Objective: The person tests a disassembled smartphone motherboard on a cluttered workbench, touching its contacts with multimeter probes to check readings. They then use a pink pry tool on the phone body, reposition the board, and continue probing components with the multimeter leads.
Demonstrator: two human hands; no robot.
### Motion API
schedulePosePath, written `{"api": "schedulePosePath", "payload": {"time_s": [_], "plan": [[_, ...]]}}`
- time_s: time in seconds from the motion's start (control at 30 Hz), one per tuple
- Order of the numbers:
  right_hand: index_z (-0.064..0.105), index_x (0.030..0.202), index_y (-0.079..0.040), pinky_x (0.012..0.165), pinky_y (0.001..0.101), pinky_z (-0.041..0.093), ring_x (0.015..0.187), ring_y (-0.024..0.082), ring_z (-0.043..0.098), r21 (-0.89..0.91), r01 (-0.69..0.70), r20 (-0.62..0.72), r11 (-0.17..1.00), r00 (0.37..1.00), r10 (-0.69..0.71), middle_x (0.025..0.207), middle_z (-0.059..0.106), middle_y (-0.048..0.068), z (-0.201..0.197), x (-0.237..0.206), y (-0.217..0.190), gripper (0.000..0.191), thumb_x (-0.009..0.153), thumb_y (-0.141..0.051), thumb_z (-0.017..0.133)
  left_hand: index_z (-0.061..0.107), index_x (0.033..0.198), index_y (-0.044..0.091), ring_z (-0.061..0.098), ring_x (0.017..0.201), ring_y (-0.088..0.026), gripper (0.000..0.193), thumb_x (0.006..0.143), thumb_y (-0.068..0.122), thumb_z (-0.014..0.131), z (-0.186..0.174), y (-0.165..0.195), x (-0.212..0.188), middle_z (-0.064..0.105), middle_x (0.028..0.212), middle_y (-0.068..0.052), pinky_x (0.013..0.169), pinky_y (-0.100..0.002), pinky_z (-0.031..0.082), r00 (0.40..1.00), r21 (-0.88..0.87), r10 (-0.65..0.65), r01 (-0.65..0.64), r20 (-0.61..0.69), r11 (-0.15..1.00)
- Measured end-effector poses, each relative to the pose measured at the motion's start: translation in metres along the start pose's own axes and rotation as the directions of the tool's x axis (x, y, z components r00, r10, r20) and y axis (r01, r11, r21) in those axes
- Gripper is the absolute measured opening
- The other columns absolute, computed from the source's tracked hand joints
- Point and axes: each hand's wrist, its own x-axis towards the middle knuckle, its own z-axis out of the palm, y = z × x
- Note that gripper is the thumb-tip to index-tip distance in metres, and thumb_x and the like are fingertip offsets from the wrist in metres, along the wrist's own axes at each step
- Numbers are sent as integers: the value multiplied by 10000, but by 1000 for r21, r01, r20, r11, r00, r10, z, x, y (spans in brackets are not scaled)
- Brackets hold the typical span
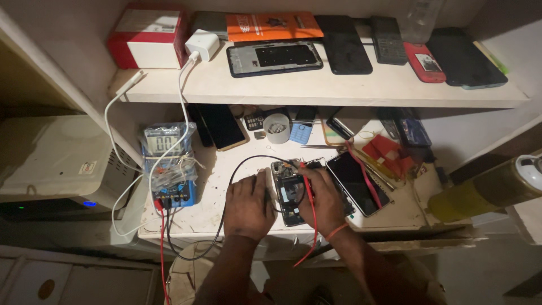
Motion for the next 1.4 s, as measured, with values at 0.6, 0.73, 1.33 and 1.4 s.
{"api": "schedulePosePath", "payload": {"time_s": [0.6,0.73,1.33,1.4], "plan": [[670,1231,-79,814,391,560,971,358,692,16,61,31,998,998,-62,1094,670,162,-4,1,-3,414,834,38,661,556,1392,45,525,1231,-338,617,814,227,671,1,-1,0,583,1307,-190,1107,-483,333,1000,9,16,-16,-16,1000],[686,1226,-100,767,379,568,932,339,703,28,1,61,1000,998,-2,1075,675,150,-6,2,-2,410,835,21,667,601,1346,69,545,1209,-343,562,805,211,658,2,1,0,618,1290,-156,1084,-483,362,996,-56,32,-37,-89,998],[677,1182,-71,800,383,568,948,347,705,86,83,-25,993,996,-81,1082,694,162,-14,3,1,212,971,-63,658,773,854,57,581,1005,-340,344,903,341,585,-14,19,-4,662,980,-142,991,-538,343,992,-54,47,-53,-115,997],[679,1182,-78,839,402,555,977,353,689,40,109,14,993,994,-110,1095,689,158,-22,6,-2,222,962,-69,661,776,872,64,590,970,-335,329,907,332,588,-19,24,-5,657,948,-142,951,-535,353,995,-50,54,-58,-84,997]]}}
